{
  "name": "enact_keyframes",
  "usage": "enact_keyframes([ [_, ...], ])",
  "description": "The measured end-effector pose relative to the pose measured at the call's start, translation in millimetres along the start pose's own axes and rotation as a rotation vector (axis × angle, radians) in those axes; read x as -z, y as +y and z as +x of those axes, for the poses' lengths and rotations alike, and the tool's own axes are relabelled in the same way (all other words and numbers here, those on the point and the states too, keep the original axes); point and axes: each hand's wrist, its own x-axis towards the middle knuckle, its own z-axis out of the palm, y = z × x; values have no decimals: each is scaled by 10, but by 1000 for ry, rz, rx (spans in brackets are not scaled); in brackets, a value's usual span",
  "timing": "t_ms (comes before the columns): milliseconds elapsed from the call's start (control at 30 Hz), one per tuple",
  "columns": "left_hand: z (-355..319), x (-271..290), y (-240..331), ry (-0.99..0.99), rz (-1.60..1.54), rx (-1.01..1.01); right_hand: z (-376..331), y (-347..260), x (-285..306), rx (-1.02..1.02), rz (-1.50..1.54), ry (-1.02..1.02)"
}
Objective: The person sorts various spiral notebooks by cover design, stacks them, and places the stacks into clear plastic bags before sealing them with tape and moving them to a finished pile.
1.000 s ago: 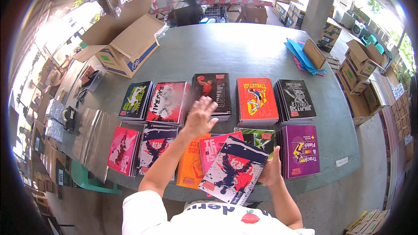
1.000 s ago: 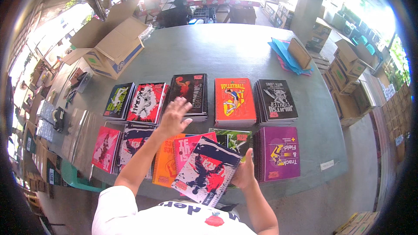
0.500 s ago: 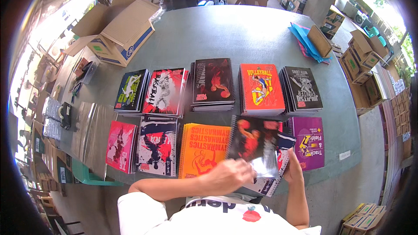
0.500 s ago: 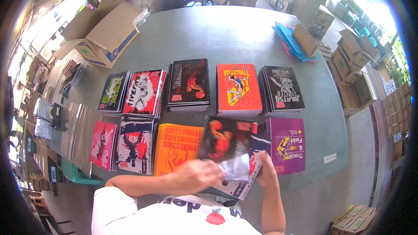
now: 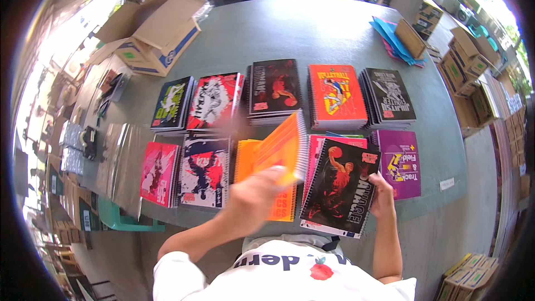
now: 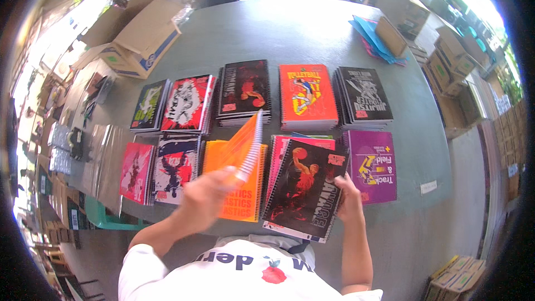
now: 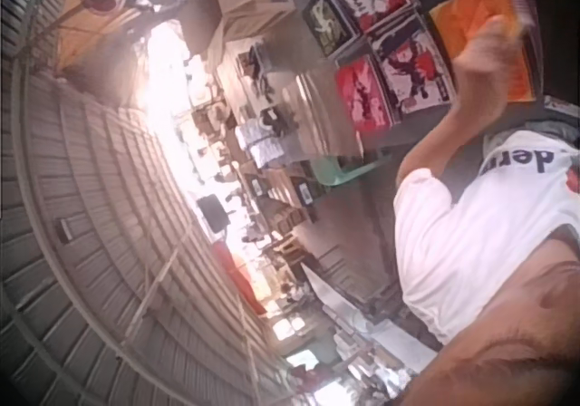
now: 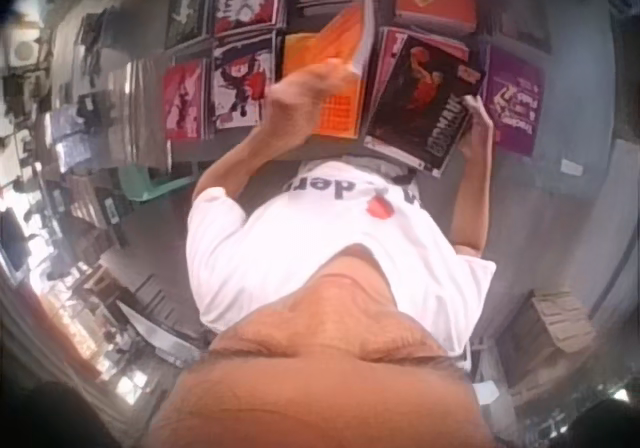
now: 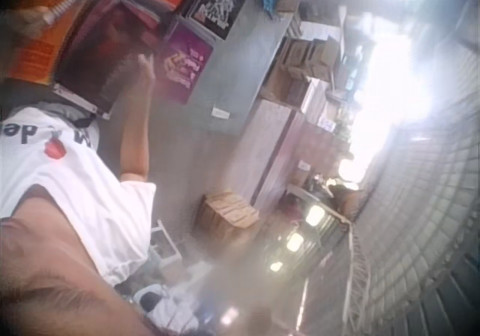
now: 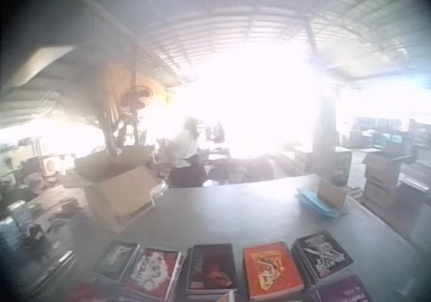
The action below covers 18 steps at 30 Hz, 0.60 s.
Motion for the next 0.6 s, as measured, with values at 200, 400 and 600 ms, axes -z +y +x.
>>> enact_keyframes([
  [200,497,-648,-499,-132,164,-45,-96,56,-294,299,-583,33],
  [400,534,-71,-2304,295,853,981,-746,-48,-101,316,-176,83],
  [600,230,454,-3225,-76,392,1184,-1083,264,554,331,117,353],
])
